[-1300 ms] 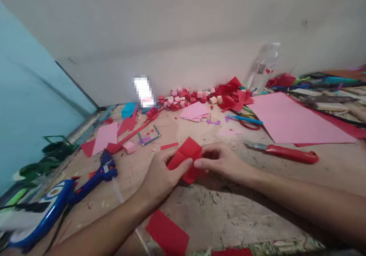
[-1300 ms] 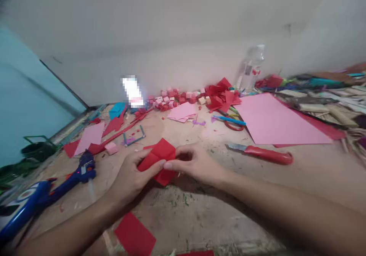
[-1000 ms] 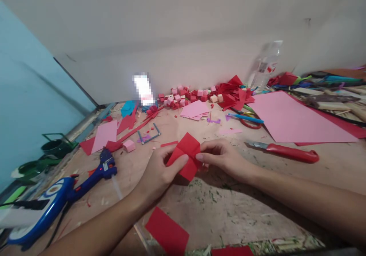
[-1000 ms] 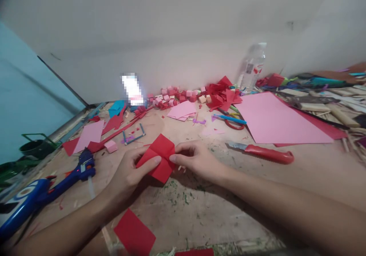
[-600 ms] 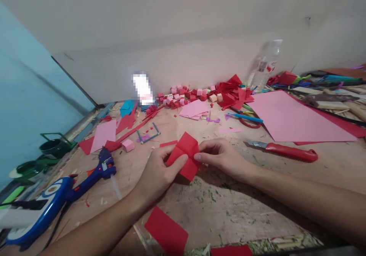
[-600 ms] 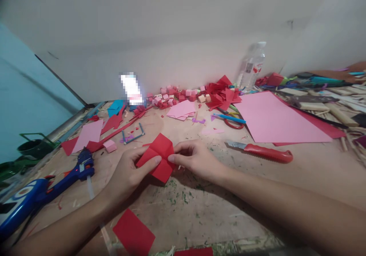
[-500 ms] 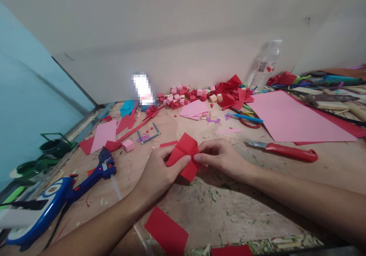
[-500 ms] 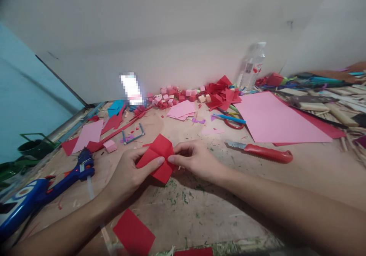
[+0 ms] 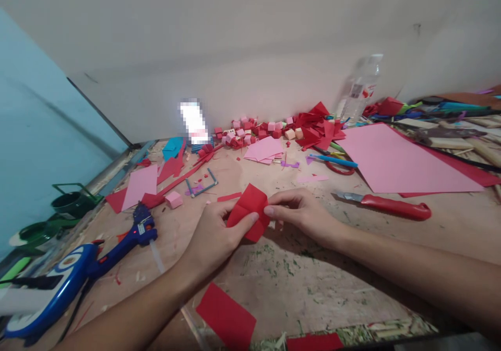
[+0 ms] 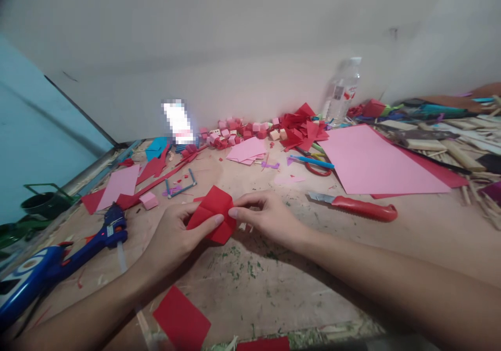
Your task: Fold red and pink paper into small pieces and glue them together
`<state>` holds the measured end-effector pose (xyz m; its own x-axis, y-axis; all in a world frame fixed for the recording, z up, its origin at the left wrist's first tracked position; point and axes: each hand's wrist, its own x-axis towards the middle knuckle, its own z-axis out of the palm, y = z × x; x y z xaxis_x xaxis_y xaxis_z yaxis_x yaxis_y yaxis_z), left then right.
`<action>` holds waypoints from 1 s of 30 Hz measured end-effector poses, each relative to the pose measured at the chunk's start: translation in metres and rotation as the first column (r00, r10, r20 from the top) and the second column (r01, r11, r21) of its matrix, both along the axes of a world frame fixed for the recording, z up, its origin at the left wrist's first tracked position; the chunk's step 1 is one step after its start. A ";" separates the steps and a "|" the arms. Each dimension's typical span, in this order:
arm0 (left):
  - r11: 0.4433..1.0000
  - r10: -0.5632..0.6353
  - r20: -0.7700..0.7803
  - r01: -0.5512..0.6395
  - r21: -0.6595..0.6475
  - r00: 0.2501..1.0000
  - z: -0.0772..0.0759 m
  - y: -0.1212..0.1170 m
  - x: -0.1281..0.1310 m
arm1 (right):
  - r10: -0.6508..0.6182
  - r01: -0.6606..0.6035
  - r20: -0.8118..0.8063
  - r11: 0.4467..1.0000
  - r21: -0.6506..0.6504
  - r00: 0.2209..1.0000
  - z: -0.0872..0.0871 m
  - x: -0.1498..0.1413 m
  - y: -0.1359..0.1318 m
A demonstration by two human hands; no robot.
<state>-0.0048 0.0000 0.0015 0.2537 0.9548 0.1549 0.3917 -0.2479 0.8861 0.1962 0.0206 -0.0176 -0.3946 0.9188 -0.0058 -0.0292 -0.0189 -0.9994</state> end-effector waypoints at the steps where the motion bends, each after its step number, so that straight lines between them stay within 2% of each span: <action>1: 1.000 -0.001 -0.003 0.001 -0.010 1.000 -0.001 0.000 0.000 | -0.001 0.001 0.007 1.000 -0.003 1.000 0.000 0.000 0.000; 7: 0.999 -0.022 0.047 0.023 -0.035 0.999 0.004 0.001 0.001 | -0.021 0.021 0.002 0.999 -0.030 1.000 0.001 -0.001 0.000; 12: 0.986 -0.090 0.153 0.110 -0.126 0.984 0.008 0.003 -0.002 | -0.021 0.021 0.012 1.000 -0.022 1.000 -0.001 -0.001 0.000; 19: 0.977 -0.056 0.156 0.086 -0.195 0.986 0.006 0.003 -0.003 | -0.013 0.013 0.034 1.000 0.006 0.999 -0.003 -0.001 0.001; 23: 0.958 -0.064 0.201 0.117 -0.263 0.977 0.015 0.003 -0.005 | -0.004 0.003 0.034 1.000 0.015 0.999 -0.003 -0.001 0.001; 26: 0.956 -0.056 0.175 0.104 -0.275 0.983 0.021 0.003 -0.007 | 0.008 -0.009 0.036 0.999 0.030 0.999 -0.004 -0.001 0.001; 30: 0.950 -0.089 0.144 0.127 -0.284 0.986 0.014 0.005 -0.007 | 0.012 -0.017 0.068 0.997 0.075 0.998 -0.007 -0.001 0.000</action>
<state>-0.0116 0.0047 0.0150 0.3540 0.9311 -0.0879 0.2559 -0.0061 0.9667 0.1953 0.0203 -0.0241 -0.4086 0.9120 0.0359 0.0384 0.0565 -0.9977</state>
